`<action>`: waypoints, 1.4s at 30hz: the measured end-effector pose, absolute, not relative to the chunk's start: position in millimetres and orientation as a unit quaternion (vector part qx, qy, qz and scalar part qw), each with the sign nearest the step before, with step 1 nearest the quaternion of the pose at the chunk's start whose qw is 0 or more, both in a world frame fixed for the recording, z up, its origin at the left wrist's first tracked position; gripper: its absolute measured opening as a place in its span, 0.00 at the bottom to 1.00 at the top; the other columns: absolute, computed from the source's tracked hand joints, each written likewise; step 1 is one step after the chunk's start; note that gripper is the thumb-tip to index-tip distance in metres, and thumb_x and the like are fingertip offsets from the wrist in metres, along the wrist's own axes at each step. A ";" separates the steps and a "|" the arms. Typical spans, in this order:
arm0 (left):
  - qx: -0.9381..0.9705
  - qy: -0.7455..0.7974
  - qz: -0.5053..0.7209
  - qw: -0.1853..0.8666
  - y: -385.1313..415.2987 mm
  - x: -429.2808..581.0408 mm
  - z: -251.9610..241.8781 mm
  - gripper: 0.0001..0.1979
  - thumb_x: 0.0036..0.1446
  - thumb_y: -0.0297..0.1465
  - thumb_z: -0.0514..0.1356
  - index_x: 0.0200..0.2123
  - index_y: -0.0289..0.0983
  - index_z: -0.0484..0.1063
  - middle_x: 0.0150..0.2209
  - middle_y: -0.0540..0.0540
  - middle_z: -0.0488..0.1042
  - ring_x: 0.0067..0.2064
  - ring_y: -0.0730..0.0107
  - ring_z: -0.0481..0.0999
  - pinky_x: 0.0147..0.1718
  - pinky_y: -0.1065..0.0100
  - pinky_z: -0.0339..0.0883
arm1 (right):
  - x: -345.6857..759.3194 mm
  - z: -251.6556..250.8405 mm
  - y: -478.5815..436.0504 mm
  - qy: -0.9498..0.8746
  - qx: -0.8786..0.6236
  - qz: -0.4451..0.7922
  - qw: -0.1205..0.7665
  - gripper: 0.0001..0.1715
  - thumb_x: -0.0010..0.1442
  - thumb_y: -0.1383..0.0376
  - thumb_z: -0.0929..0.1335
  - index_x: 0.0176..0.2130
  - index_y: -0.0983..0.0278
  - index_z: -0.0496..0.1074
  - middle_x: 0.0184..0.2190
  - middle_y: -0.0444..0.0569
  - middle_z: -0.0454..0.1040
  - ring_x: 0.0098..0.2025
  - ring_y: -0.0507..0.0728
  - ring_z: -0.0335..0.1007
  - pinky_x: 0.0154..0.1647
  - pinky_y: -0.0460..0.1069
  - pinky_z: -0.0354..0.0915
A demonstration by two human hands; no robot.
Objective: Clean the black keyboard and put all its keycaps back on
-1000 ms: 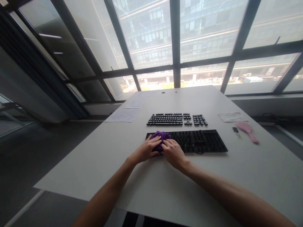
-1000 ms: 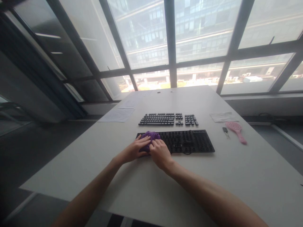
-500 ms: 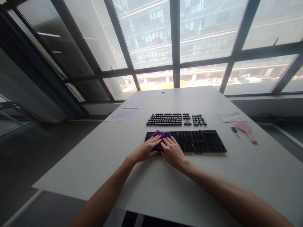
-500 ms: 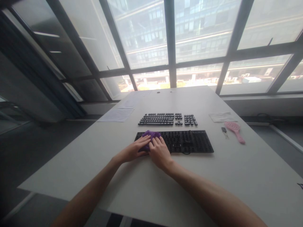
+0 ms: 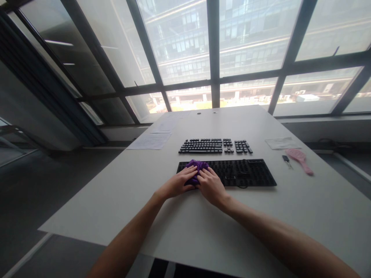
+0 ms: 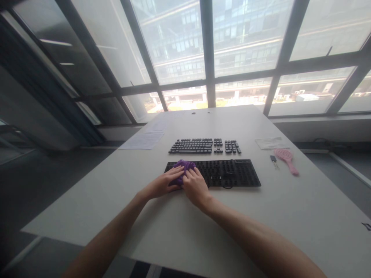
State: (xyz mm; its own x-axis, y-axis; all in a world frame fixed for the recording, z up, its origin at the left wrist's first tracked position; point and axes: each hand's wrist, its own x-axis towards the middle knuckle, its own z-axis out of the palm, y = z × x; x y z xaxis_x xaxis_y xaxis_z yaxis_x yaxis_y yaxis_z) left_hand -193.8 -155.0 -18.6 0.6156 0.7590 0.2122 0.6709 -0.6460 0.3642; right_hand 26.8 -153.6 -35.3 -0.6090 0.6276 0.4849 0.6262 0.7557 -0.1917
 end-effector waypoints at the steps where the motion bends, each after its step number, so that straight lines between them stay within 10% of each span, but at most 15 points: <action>1: 0.891 0.399 0.176 0.127 -154.3 -194.1 -19.0 0.37 0.60 0.34 0.67 0.70 0.43 0.58 0.70 0.39 0.58 0.72 0.52 0.56 0.70 0.45 0.52 | 26.5 -35.6 -152.9 -0.897 -0.347 0.002 0.273 0.14 0.64 0.64 0.71 0.49 0.67 0.78 0.51 0.59 0.78 0.57 0.63 0.71 0.69 0.59 0.56; 16: 0.907 0.372 0.187 0.066 -160.6 -182.3 -3.3 0.08 0.61 0.33 0.66 0.44 0.41 0.82 0.56 0.43 0.77 0.58 0.57 0.76 0.61 0.57 0.69 | 29.2 -27.9 -156.9 -0.902 -0.354 -0.024 0.248 0.07 0.66 0.67 0.68 0.42 0.65 0.77 0.41 0.54 0.75 0.45 0.62 0.68 0.53 0.56 0.63; 30: 0.880 0.419 0.197 0.105 -158.8 -187.3 -14.3 0.35 0.60 0.34 0.66 0.68 0.39 0.60 0.68 0.36 0.62 0.70 0.51 0.60 0.68 0.47 0.58 | 28.2 -32.7 -155.4 -0.899 -0.363 0.006 0.246 0.16 0.66 0.65 0.68 0.52 0.67 0.74 0.57 0.60 0.73 0.64 0.65 0.62 0.70 0.62 0.50; 42: 0.906 0.383 0.176 0.040 -156.1 -187.0 -9.4 0.15 0.63 0.32 0.64 0.53 0.45 0.79 0.59 0.44 0.75 0.61 0.56 0.74 0.64 0.52 0.65 | 28.6 -28.9 -156.6 -0.902 -0.352 -0.033 0.248 0.09 0.66 0.70 0.66 0.43 0.66 0.76 0.41 0.55 0.75 0.46 0.63 0.67 0.54 0.57 0.63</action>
State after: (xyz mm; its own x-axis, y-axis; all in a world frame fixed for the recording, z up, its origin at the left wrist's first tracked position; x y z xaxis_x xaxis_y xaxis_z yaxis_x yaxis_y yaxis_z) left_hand -187.0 -156.1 -9.4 0.6450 0.7076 0.2884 0.6792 -0.7039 0.2079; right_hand 28.6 -156.6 -28.9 -0.6284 0.6192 0.4709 0.6519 0.7495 -0.1156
